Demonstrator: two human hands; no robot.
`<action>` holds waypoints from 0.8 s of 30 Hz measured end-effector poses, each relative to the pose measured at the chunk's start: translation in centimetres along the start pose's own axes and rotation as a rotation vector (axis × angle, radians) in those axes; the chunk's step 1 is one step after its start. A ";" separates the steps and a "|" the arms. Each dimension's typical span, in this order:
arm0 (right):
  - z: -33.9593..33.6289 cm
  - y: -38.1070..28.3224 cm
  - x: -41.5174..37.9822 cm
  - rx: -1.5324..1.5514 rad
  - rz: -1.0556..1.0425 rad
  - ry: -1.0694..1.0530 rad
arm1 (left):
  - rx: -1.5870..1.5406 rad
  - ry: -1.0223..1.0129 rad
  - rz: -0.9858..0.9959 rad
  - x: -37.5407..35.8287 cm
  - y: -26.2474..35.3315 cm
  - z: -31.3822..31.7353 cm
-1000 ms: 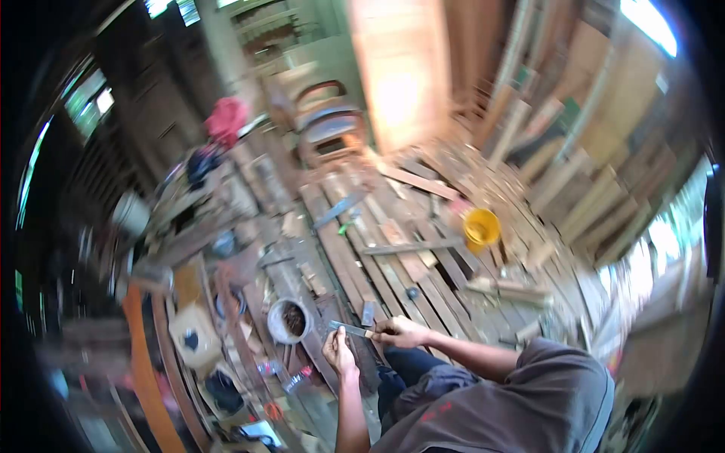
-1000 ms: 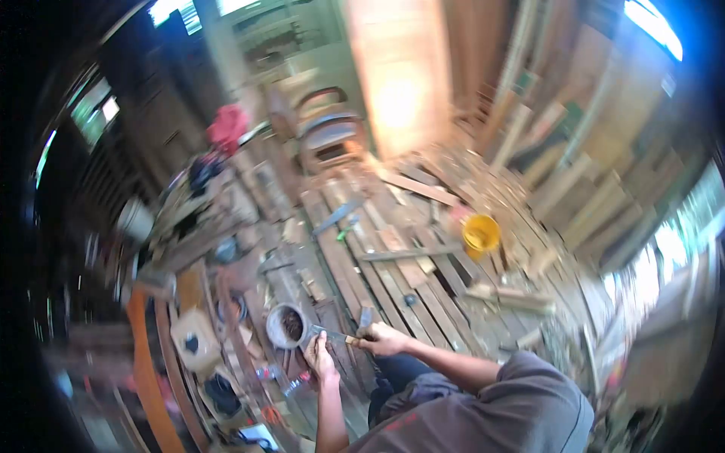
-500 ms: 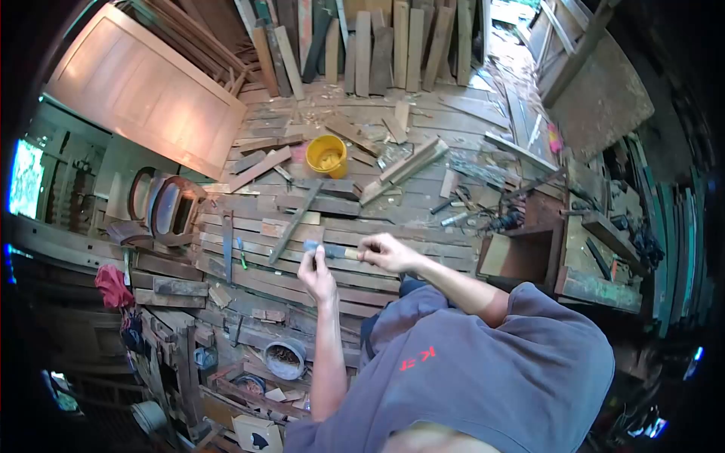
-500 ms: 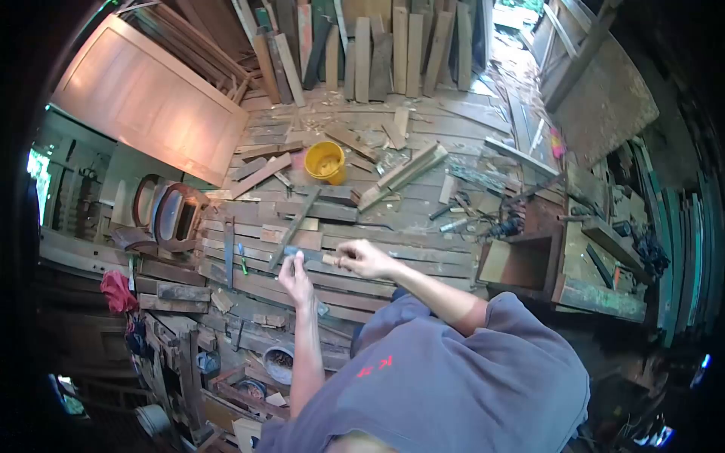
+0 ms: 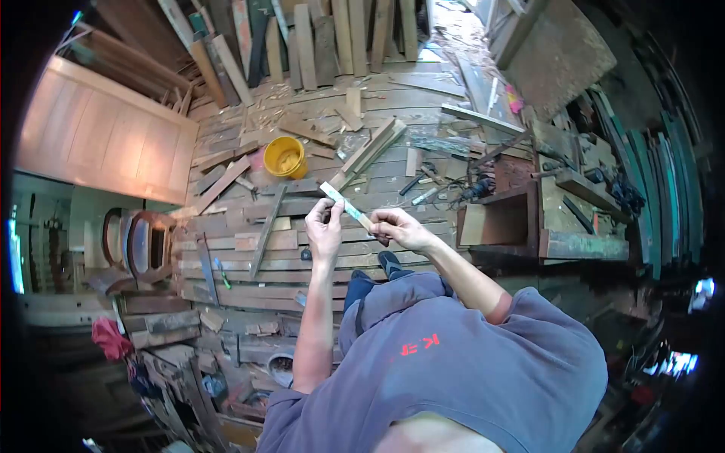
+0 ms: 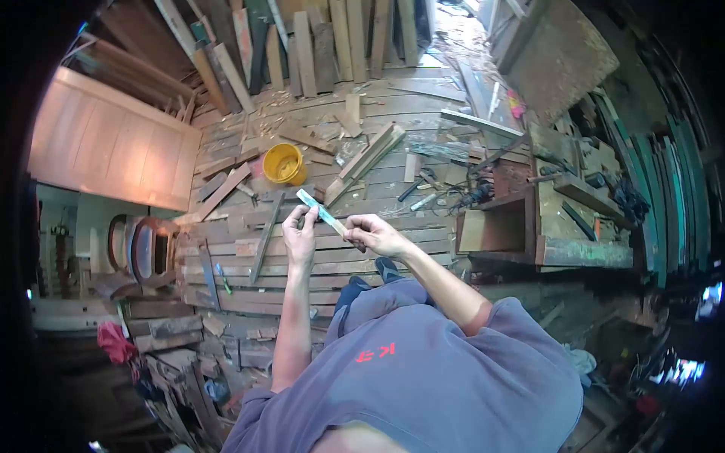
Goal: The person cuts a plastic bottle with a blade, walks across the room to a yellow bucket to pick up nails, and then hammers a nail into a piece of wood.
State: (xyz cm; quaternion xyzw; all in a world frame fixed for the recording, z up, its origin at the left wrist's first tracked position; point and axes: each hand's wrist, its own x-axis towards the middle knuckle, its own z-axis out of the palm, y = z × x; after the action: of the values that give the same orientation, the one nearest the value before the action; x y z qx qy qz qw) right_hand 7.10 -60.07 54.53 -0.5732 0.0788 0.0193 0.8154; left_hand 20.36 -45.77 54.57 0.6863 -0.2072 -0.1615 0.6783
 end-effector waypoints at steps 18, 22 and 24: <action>-7.5 11.6 -10.9 -0.148 0.492 0.960 | 0.629 -0.558 -0.509 3.0 -16.7 -8.1; -11.4 15.3 -14.1 0.160 0.510 1.120 | 0.619 -0.654 -0.636 2.7 -26.4 -9.9; -13.2 16.5 -14.6 0.283 0.486 1.199 | 0.713 -0.598 -0.718 2.8 -25.8 -9.3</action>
State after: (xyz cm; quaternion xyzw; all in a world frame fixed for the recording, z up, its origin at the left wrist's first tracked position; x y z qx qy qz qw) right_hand -10.74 -65.90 37.00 -0.3379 0.6477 -0.1303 0.6703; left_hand 29.14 -39.30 29.24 0.8238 -0.1857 -0.4881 0.2203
